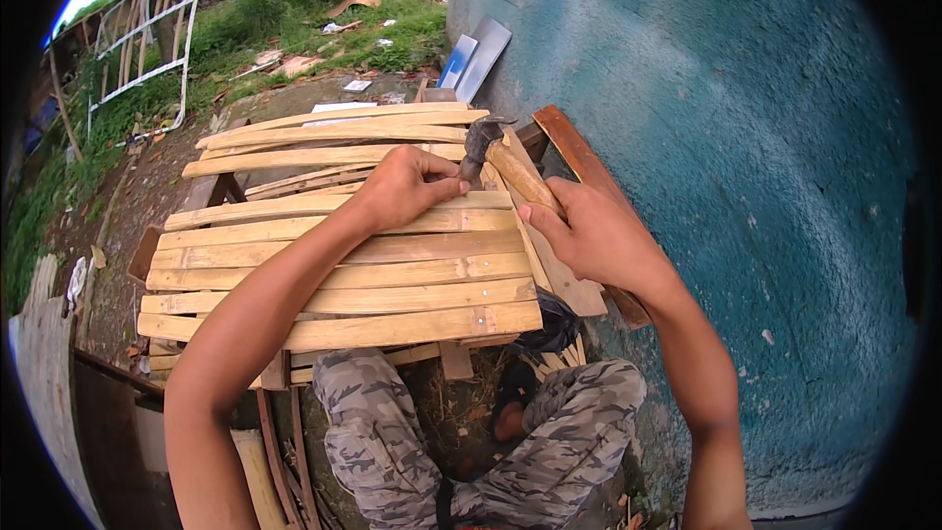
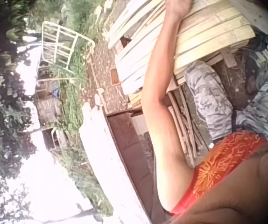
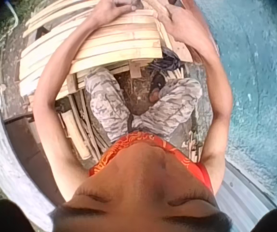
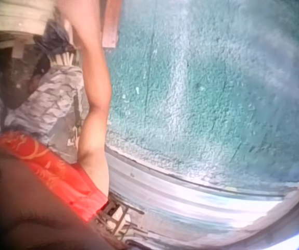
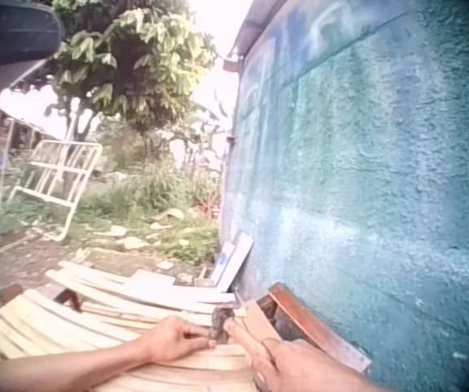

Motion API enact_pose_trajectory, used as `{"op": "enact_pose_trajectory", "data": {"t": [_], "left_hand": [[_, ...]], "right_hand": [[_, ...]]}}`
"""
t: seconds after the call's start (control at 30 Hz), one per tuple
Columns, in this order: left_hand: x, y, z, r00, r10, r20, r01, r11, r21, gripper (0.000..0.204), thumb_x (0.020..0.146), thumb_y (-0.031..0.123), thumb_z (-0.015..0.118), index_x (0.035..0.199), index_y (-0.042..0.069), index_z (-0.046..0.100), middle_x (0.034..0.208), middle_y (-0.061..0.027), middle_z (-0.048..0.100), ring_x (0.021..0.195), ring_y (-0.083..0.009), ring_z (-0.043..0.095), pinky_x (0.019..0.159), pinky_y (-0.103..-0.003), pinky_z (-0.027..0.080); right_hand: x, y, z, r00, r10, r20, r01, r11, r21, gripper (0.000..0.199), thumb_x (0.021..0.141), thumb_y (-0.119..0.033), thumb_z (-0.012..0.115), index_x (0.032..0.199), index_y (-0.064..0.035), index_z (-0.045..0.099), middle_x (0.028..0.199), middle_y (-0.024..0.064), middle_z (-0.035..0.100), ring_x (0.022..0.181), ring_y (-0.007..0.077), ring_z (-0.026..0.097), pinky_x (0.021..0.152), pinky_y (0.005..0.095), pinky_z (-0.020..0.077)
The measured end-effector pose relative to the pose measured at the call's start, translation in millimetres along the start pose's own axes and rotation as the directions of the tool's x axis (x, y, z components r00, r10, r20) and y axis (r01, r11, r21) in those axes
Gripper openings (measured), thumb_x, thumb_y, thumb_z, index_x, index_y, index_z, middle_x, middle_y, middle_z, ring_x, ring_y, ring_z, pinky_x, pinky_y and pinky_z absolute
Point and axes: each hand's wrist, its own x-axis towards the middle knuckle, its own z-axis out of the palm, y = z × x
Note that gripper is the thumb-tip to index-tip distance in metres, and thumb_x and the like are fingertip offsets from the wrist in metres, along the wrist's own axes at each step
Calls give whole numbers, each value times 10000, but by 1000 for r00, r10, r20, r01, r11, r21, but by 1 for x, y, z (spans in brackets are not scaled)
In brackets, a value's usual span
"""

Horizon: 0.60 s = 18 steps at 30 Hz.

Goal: The person assembles a bamboo structure by hammering nails into bamboo slats. They repeatedly retrieve nails from a black plastic bag and secure the slats together using a hammer.

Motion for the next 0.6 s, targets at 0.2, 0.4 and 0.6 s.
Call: {"op": "enact_pose_trajectory", "data": {"t": [0.2, 0.4, 0.6], "left_hand": [[-1, -1, 3, 998, 57, -38, -59, 997, -46, 221, 907, 210, 752, 1011, 18, 783, 798, -93, 754, 688, -96, 620, 674, -309, 521], [-1, 0, 1, 999, 32, -12, -32, 999, -41, 242, 923, 212, 747, 1024, -6, 772, 794, -64, 743, 715, -64, 590, 671, -288, 508], [0, -1, 2, 999, 37, -21, -38, 999, -38, 249, 920, 217, 752, 1030, -5, 775, 819, -73, 752, 735, -67, 609, 688, -283, 517]], "right_hand": [[-1, -2, -3, 987, -25, -159, 34, 998, 59, 429, 1010, -348, 576, 946, 75, 615, 760, 291, 650, 766, 457, 671, 709, 516, 493], [1, -6, -5, 990, 2, -139, 3, 999, 39, 410, 1006, -330, 585, 970, 77, 614, 773, 292, 656, 756, 467, 666, 703, 516, 499], [5, -1, 2, 968, -202, -147, 170, 964, -205, 392, 1034, -351, 583, 937, 28, 602, 618, 81, 577, 465, 166, 576, 462, 338, 466]]}}
